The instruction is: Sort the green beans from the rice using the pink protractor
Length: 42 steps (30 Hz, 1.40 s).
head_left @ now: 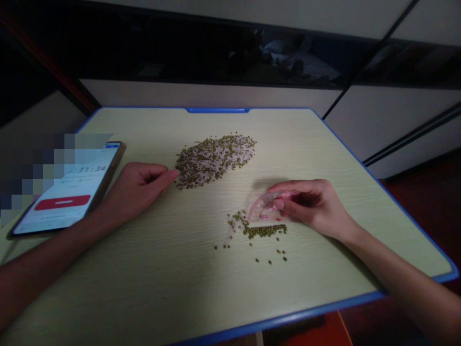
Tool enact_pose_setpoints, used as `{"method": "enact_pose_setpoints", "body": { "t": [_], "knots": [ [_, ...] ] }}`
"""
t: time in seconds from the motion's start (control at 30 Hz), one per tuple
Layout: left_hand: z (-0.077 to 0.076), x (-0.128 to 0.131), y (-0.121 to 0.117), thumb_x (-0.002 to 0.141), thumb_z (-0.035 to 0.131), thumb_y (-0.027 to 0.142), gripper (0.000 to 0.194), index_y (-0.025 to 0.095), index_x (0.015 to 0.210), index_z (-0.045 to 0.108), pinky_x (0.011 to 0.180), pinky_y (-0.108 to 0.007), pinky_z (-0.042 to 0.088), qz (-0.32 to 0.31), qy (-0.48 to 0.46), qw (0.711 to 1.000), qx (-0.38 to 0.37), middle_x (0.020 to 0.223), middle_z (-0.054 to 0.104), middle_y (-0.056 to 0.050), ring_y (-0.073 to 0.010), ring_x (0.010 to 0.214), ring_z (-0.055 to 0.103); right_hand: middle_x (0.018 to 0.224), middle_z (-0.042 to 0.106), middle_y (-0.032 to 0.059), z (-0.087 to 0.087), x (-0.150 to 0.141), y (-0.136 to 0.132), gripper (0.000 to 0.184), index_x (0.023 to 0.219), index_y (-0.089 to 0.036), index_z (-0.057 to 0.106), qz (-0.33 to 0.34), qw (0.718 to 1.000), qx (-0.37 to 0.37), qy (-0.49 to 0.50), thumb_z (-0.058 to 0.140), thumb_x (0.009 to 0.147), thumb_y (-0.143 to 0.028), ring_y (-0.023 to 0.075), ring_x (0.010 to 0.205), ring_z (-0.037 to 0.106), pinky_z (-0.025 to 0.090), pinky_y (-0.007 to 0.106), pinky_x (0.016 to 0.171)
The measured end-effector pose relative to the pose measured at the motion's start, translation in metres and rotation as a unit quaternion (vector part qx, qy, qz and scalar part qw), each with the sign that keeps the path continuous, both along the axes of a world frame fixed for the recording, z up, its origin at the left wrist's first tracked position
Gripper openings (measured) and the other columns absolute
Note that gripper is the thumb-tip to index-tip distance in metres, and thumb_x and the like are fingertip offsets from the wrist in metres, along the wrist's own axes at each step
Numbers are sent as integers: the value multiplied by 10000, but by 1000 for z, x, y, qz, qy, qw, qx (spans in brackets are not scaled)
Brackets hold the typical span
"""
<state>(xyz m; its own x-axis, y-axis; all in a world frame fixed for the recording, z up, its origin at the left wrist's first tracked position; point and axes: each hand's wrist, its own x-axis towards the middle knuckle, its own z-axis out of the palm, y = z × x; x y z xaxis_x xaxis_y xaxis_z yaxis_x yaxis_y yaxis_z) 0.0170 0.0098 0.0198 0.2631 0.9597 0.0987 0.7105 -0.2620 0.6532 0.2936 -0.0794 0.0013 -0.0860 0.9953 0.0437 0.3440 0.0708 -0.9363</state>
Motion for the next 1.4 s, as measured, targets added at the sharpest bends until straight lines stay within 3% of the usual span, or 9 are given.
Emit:
{"method": "enact_pose_setpoints", "body": {
  "t": [0.83,1.4],
  "knots": [
    [-2,-2,0,704,461,389,397,186,396,314,397,-197,203,-12,1,1000,2,375,239,73,-42,366,260,634,658,36,1,-2,-2,187,876,-126,721,55,998,29,-33,628,733,-203,71,419,455,362,196,369],
    [-3,-1,1,703,460,372,397,183,386,313,392,-200,183,-12,-1,1000,8,370,236,72,-38,360,251,750,722,47,2,-1,-6,197,879,-163,726,99,994,35,-23,622,718,-120,113,567,629,493,192,482]
  ]
}}
